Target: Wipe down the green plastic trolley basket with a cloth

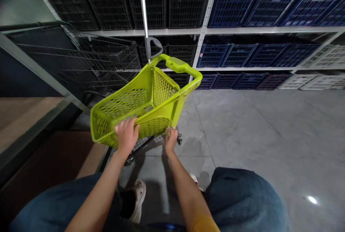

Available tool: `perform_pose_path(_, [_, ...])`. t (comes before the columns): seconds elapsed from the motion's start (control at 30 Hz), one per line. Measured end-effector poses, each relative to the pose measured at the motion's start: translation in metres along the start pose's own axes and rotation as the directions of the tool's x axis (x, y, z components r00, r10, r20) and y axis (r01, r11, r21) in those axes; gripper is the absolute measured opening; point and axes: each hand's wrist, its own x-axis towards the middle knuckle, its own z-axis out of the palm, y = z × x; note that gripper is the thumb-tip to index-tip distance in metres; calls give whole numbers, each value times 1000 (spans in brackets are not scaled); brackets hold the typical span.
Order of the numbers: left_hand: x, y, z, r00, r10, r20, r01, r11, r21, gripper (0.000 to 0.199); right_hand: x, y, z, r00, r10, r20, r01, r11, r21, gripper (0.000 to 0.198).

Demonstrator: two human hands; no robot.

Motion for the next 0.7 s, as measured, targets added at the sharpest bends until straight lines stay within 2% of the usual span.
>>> perform_pose_path(0.07, [2,3,1,1000,-4,-1,4,1000,-3,33,-21,-10,20,999,-3,51,0,999,50,12])
perform_pose_path(0.13, [3,4,1,1000,-2,0,2,1000,-3,33,-43,-19,36,988,-26,152,9,993,116,17])
perform_pose_path(0.2, [3,4,0,1000,6,5,-6,1000,0,33,-53,-21,39,980,-20,197,-9,990,144,17])
perform_pose_path(0.3, [2,4,-2,1000,10,22,-10,1000,5,34,-33,-15,18,994,104,36,-107,989,102,15])
perform_pose_path(0.4, [1,6,-3,999,0,34,0,1000,-1,33,14,-24,-15,977,163,-137,-154,985,72,15])
perform_pose_path(0.47, [2,10,-3,999,-7,39,7,1000,-16,33,43,-51,-31,975,101,-196,-85,993,86,16])
perform_pose_path(0.53, [2,16,-4,999,-10,53,11,999,-36,33,62,-90,-36,970,-15,-242,41,994,101,19])
perform_pose_path(0.63, [2,27,-6,998,-8,70,12,998,-67,34,68,-144,-35,969,-227,-95,236,967,98,19])
perform_pose_path(0.7, [0,34,-6,998,-2,70,8,997,-81,34,64,-164,-37,950,-312,-7,311,945,101,20])
